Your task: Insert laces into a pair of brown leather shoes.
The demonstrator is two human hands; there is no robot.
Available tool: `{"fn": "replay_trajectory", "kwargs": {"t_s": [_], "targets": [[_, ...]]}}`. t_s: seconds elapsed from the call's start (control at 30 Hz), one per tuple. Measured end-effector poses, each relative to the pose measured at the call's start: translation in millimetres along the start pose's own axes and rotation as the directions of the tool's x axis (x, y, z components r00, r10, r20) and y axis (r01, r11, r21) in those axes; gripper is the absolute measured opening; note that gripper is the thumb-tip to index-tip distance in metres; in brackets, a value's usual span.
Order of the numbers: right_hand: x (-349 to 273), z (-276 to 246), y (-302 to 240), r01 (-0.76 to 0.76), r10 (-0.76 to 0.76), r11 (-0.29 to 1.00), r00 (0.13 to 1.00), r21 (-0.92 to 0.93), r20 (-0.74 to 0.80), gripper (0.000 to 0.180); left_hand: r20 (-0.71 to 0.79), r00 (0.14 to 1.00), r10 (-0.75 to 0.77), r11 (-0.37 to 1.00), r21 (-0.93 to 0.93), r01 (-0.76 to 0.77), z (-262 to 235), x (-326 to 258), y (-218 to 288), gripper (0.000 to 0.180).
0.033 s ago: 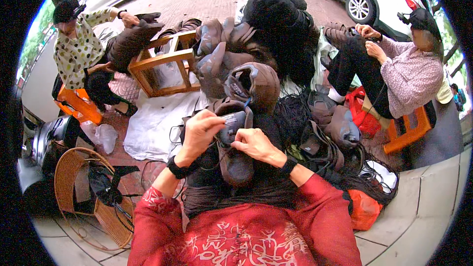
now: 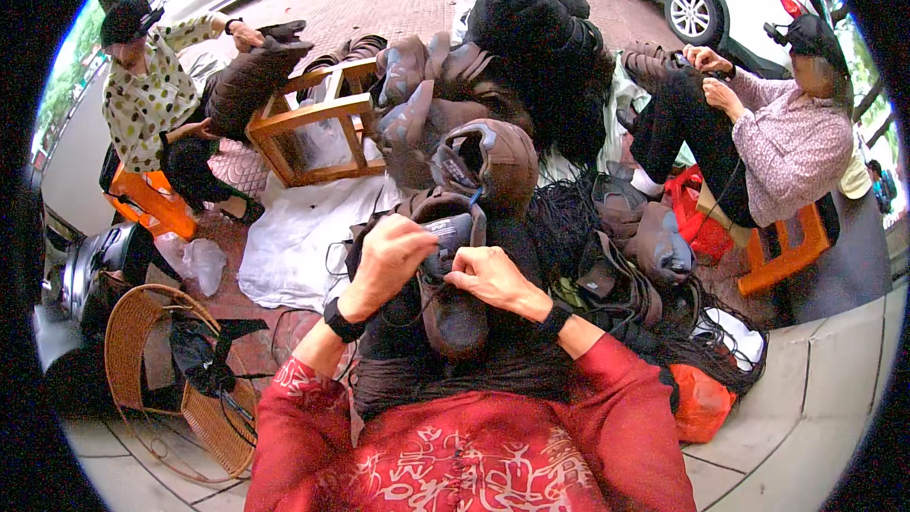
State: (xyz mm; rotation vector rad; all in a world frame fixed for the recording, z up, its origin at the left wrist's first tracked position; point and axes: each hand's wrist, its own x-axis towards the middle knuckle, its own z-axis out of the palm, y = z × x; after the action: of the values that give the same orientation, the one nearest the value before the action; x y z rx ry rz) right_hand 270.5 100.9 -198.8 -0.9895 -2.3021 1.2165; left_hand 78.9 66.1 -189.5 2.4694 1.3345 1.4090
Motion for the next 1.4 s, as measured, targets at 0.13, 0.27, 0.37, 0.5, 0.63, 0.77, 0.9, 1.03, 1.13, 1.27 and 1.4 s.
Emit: {"fn": "replay_trajectory", "kwargs": {"t_s": [0.13,0.27,0.37,0.5,0.63,0.77,0.9,1.03,1.13,1.27,1.4], "targets": [[0.1,0.8,4.6,0.049,-0.049,0.999,0.999,-0.012,0.008,0.022,0.122,0.983,0.135,0.989,0.051,-0.142,11.7,-6.9,-7.5,0.013],[-0.8,-3.1,5.1,0.004,-0.004,1.0,1.0,0.005,0.031,0.022,0.228,0.972,0.06,0.996,0.053,-0.074,9.4,-18.3,-7.3,0.01],[-1.6,-4.1,5.7,0.012,-0.012,1.0,1.0,0.014,0.013,0.022,0.204,0.979,-0.021,0.997,0.073,0.006,3.1,-22.0,-5.4,0.008],[-1.5,-4.6,3.2,-0.01,0.009,1.0,1.0,0.027,0.025,0.021,0.175,0.983,-0.062,0.993,0.111,0.043,6.3,-22.8,-1.1,0.008],[-1.5,-3.3,2.7,-0.011,0.011,1.0,1.0,0.018,0.022,0.022,0.173,0.982,-0.073,0.99,0.133,0.051,9.0,-19.6,-1.4,0.008],[-4.6,-3.8,2.7,0.018,-0.018,1.0,1.0,0.011,0.011,0.022,0.199,0.98,-0.027,0.993,0.121,0.003,14.2,-17.0,-4.4,0.008],[-5.9,-4.0,4.1,0.019,-0.018,1.0,1.0,0.022,-0.014,0.022,0.213,0.974,-0.073,0.984,0.175,0.036,14.8,-17.0,-2.5,0.007],[-5.3,-4.3,5.5,-0.018,0.018,1.0,1.0,0.026,0.011,0.021,0.2,0.97,-0.136,0.985,0.128,0.112,21.7,-14.1,-2.5,0.007],[-6.1,-5.1,5.7,-0.011,0.011,0.999,1.0,0.03,0.005,0.022,0.177,0.97,-0.164,0.984,0.098,0.149,29.5,-17.7,-6.3,0.007],[-11.5,-23.0,-14.0,0.222,-0.29,0.904,0.946,-0.364,-0.145,0.019,0.214,0.959,-0.184,0.982,0.075,0.171,22.6,-17.8,-5.6,0.01],[8.7,-23.3,-12.3,0.214,-0.351,0.848,0.913,-0.485,-0.21,0.016,0.224,0.903,-0.367,0.927,0.014,0.374,28.6,-13.4,-4.4,0.023]]}}
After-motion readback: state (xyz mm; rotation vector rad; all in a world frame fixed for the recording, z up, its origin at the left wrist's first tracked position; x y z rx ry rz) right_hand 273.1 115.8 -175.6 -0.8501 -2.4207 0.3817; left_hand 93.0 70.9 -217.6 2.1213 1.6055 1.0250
